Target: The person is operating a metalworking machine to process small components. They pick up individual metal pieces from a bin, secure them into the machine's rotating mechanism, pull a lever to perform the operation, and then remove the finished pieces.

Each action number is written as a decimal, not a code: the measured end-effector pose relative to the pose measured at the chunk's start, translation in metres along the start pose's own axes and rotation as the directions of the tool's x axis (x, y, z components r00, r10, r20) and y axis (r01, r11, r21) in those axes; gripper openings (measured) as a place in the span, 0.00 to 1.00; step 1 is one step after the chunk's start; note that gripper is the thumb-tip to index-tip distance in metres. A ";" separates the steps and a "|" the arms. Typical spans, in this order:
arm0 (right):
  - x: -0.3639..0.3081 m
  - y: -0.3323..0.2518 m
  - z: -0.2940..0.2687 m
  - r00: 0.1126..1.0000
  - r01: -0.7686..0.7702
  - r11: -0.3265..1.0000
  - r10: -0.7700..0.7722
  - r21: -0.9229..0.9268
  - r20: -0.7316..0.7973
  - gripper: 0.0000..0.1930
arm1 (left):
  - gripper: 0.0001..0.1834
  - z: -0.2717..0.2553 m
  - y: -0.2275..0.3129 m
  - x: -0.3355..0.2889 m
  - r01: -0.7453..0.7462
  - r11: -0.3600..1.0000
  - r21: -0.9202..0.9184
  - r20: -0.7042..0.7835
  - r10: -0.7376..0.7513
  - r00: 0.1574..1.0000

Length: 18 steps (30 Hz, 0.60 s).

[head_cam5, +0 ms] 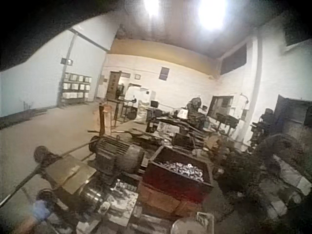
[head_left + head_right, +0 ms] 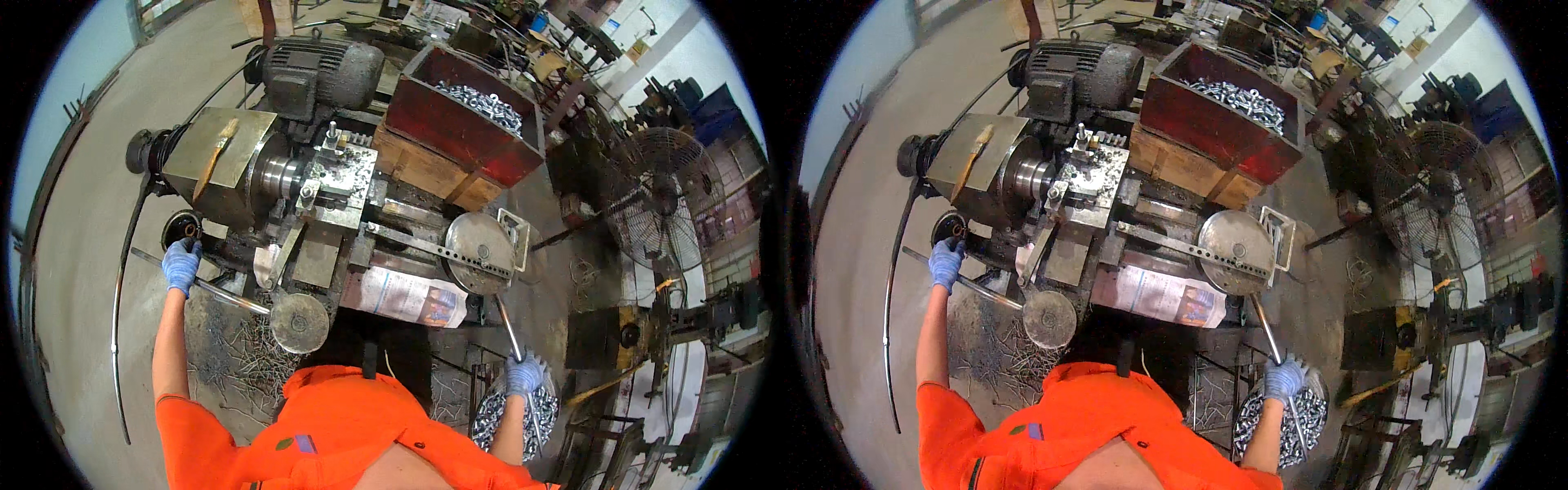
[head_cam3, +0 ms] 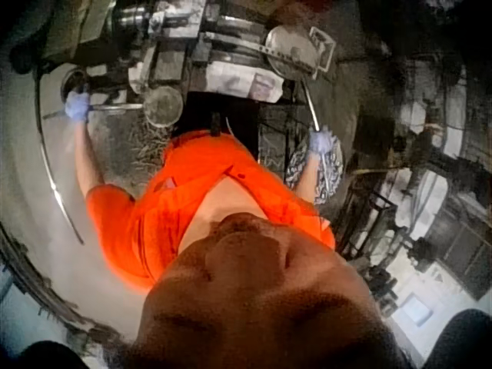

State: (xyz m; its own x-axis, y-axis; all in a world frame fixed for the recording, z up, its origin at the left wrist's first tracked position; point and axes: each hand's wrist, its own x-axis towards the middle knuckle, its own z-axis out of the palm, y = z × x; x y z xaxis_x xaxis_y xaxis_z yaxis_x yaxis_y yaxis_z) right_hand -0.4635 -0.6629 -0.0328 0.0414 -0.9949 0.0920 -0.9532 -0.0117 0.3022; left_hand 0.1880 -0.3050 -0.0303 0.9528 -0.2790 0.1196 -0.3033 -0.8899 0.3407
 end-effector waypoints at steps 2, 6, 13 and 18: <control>0.023 0.003 0.001 1.000 0.017 1.000 -0.017 -0.003 -0.008 0.28 | 0.16 -0.005 0.005 -0.001 0.021 0.999 0.031 -0.005 -0.021 1.000; 0.092 0.015 0.008 0.997 0.040 0.999 -0.041 -0.025 -0.058 0.24 | 0.16 -0.006 0.009 -0.007 0.042 0.999 0.015 -0.006 -0.042 0.999; 0.226 -0.038 0.003 0.994 -0.109 0.994 0.109 -0.015 0.000 0.33 | 0.16 0.007 0.015 -0.012 0.006 0.996 -0.087 -0.054 -0.011 0.998; 0.207 -0.069 -0.001 0.989 0.092 0.993 -0.083 0.076 -0.122 0.43 | 0.16 0.001 -0.026 -0.019 0.028 0.566 -0.824 -0.106 -0.203 0.974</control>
State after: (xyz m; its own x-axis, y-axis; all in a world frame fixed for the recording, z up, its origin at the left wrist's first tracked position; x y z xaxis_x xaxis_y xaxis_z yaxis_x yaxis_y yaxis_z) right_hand -0.3889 -0.8675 -0.0337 0.1563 -0.9708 0.1820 -0.9653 -0.1112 0.2362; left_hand 0.1777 -0.2772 -0.0421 0.9879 -0.0531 0.1459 -0.1540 -0.2137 0.9647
